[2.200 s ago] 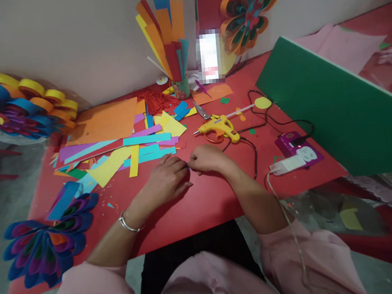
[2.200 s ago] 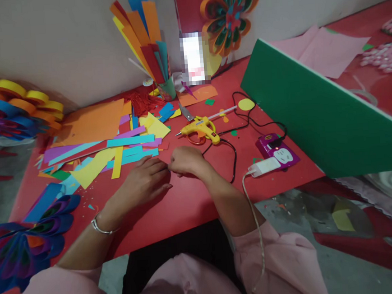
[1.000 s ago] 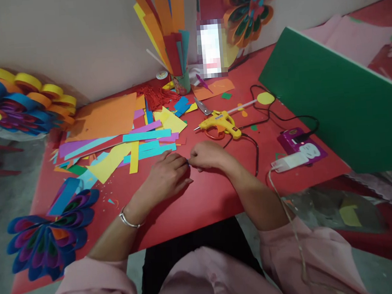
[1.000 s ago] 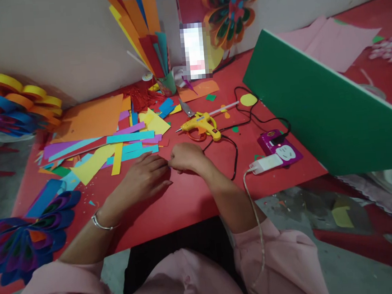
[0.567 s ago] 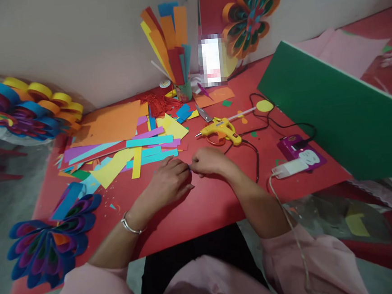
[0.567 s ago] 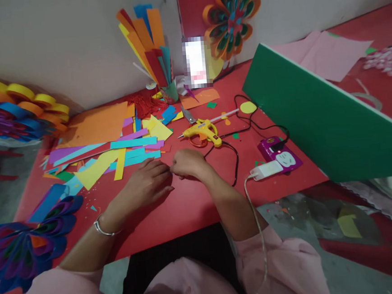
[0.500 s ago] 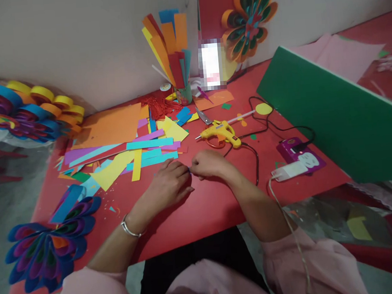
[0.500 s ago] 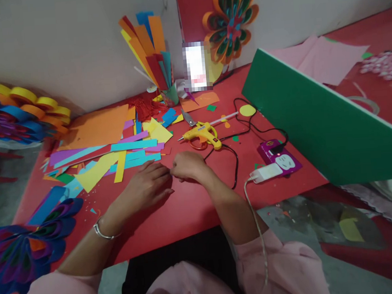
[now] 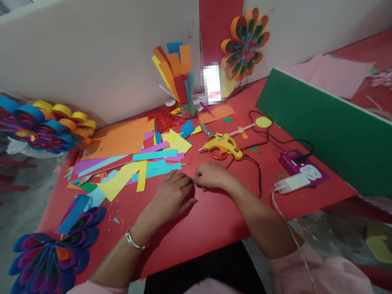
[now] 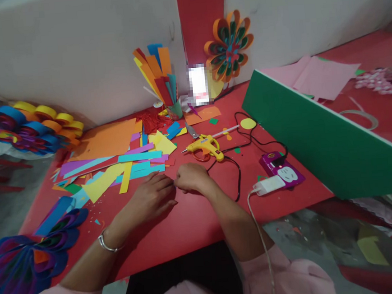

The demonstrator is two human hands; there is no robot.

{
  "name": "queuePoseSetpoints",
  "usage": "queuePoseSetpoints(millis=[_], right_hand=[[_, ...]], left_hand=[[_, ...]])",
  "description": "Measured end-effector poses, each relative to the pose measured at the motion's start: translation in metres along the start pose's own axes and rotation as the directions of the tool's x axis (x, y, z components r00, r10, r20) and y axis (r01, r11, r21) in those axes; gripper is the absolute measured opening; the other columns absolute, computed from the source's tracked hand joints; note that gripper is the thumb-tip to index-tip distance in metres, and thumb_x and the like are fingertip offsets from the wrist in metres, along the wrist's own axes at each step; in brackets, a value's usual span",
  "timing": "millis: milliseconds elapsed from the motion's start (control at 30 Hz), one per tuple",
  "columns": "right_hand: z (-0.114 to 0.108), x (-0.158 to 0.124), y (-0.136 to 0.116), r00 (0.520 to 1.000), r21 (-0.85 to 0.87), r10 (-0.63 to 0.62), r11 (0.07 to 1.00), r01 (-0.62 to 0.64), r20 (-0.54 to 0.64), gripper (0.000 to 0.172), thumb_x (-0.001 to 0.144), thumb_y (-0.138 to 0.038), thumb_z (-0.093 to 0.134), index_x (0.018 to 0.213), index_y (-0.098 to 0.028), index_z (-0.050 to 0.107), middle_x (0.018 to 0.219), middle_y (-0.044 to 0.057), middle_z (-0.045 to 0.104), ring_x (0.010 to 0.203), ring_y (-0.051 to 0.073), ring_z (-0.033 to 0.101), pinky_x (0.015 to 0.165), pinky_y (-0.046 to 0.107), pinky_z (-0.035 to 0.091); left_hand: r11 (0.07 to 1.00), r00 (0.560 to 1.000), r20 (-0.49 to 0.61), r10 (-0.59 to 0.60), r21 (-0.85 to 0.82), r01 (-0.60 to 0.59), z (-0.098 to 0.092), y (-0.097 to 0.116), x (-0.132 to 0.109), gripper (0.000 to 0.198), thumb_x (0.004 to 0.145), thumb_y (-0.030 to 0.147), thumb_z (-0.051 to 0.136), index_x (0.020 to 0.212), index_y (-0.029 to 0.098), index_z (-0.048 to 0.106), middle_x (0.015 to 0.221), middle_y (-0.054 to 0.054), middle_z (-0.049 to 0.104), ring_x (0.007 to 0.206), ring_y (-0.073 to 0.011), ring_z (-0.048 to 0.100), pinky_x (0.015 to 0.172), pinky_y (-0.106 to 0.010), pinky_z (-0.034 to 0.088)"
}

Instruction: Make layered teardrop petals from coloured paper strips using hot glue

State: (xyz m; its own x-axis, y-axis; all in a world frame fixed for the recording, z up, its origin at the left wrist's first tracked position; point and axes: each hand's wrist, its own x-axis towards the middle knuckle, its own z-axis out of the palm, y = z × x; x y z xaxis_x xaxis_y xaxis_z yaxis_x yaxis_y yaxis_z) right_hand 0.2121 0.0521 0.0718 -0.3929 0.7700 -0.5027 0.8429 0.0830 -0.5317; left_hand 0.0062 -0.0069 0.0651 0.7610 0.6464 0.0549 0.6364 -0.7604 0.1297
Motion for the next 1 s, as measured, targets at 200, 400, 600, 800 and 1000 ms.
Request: queuePoseSetpoints(millis=[200, 400, 600, 800, 1000], right_hand=[[0.0, -0.001, 0.0, 1.0, -0.003, -0.005, 1.0, 0.005, -0.008, 0.025, 0.087, -0.024, 0.065, 0.065, -0.023, 0.078, 0.071, 0.002, 0.08, 0.073, 0.016, 0.07, 0.063, 0.029, 0.036], [0.0, -0.002, 0.0, 1.0, -0.001, -0.003, 1.0, 0.003, -0.002, 0.026, 0.087, -0.023, 0.063, 0.065, -0.023, 0.078, 0.071, 0.001, 0.08, 0.073, 0.016, 0.069, 0.062, 0.029, 0.037], [0.001, 0.001, 0.002, 1.0, 0.014, -0.003, 1.0, 0.003, -0.005, 0.025, 0.087, -0.024, 0.064, 0.067, -0.023, 0.079, 0.071, 0.001, 0.08, 0.072, 0.015, 0.069, 0.062, 0.029, 0.037], [-0.001, 0.0, 0.001, 1.0, -0.022, 0.006, 1.0, -0.006, 0.002, 0.025, 0.089, -0.026, 0.064, 0.069, -0.023, 0.079, 0.072, 0.002, 0.08, 0.073, 0.016, 0.068, 0.062, 0.03, 0.035], [-0.005, -0.004, -0.003, 1.0, -0.004, -0.013, 1.0, 0.013, 0.016, 0.028, 0.092, -0.023, 0.061, 0.071, -0.02, 0.079, 0.073, 0.003, 0.079, 0.073, 0.016, 0.067, 0.064, 0.03, 0.035]], left_hand=[[1.0, 1.0, -0.011, -0.012, -0.002, 0.012, 0.001, 0.001, 0.0, 0.017, 0.102, 0.036, 0.074, 0.102, 0.019, 0.073, 0.108, -0.008, 0.075, 0.11, -0.0301, 0.066, 0.11, -0.053, 0.047], [0.999, 1.0, -0.009, -0.025, -0.021, 0.024, 0.001, 0.002, -0.001, 0.012, 0.101, 0.032, 0.075, 0.1, 0.02, 0.073, 0.107, -0.008, 0.075, 0.112, -0.0301, 0.066, 0.112, -0.054, 0.047], [1.0, 1.0, -0.013, -0.014, -0.019, 0.013, 0.001, 0.001, 0.0, 0.016, 0.103, 0.036, 0.073, 0.102, 0.02, 0.073, 0.107, -0.009, 0.075, 0.111, -0.0298, 0.066, 0.111, -0.054, 0.048], [0.999, 0.998, 0.038, -0.051, 0.005, 0.051, -0.006, 0.005, 0.002, 0.023, 0.105, 0.039, 0.071, 0.106, 0.017, 0.076, 0.113, -0.011, 0.076, 0.117, -0.0326, 0.065, 0.116, -0.059, 0.046], [0.994, 0.992, 0.053, -0.111, 0.001, 0.111, -0.009, 0.012, 0.004, 0.021, 0.105, 0.037, 0.071, 0.108, 0.018, 0.079, 0.116, -0.013, 0.078, 0.122, -0.0348, 0.065, 0.12, -0.063, 0.044]])
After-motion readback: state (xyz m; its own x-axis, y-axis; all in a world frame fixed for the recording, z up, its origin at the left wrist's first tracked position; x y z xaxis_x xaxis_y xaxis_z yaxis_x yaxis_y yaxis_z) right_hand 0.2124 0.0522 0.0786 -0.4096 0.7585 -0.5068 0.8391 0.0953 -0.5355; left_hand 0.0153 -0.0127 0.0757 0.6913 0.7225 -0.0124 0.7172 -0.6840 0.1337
